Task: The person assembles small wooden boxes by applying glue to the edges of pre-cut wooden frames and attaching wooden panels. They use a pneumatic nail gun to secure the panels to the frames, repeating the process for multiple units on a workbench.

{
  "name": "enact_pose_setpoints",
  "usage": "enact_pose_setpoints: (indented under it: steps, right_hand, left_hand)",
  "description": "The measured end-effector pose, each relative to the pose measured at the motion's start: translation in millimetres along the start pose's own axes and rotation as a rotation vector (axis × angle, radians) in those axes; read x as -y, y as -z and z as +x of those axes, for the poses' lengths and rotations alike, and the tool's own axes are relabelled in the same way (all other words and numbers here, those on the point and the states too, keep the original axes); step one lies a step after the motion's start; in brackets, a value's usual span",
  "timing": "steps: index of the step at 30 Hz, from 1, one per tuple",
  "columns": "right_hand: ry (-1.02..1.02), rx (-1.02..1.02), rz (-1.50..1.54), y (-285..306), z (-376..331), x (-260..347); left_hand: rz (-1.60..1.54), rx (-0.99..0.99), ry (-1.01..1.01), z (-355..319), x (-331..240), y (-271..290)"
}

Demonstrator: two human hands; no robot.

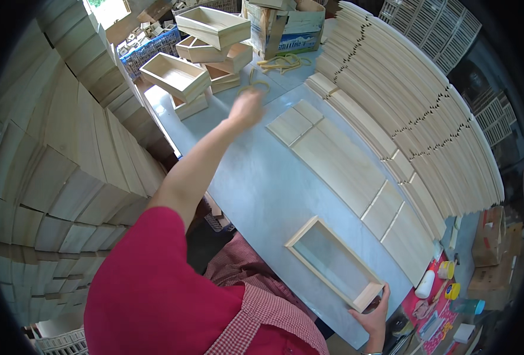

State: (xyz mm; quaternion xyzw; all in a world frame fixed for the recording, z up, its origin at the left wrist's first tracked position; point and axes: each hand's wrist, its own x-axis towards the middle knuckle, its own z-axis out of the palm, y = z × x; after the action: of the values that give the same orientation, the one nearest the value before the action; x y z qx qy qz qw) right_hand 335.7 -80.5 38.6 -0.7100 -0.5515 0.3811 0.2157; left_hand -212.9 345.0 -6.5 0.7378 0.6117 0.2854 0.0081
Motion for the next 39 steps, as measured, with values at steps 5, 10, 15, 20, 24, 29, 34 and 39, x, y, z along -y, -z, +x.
enact_pose_setpoints:
  steps: [5,10,15,20,24,29,34,39]
  right_hand:
    - [-0.027,0.0,-0.007,1.2,-2.6,-0.4]
    - [0.066,-0.048,0.078,1.6,-18.6,-0.6]
    - [0.153,-0.447,-0.007,28.2,-38.7,-21.7]
    - [0.513,-0.555,0.084,-19.8,-19.1,136.8]
    - [0.852,-0.469,0.195,-49.4,-1.6,184.6]
    - [0.88,-0.16,0.5,-62.2,-54.5,171.4]
    - [0.879,0.147,0.119,-48.7,-86.8,171.4]
    - [0.356,-0.463,-0.528,4.5,-65.2,84.4]
  left_hand:
    - [0.137,0.234,0.295,20.3,26.1,3.7]
    - [-0.84,0.16,0.468,12.5,-32.2,64.4]
    - [-1.008,0.426,-0.009,-25.7,-143.5,147.0]
    - [-1.09,0.884,-0.401,-97.1,-271.3,166.3]
    - [-1.051,1.099,-0.589,-141.1,-324.4,176.8]
    - [-0.977,1.331,-0.489,-154.6,-301.3,181.0]
    - [-0.67,1.573,-0.686,-164.1,-265.5,161.3]
    - [0.032,0.978,-0.345,-154.5,-253.8,152.7]
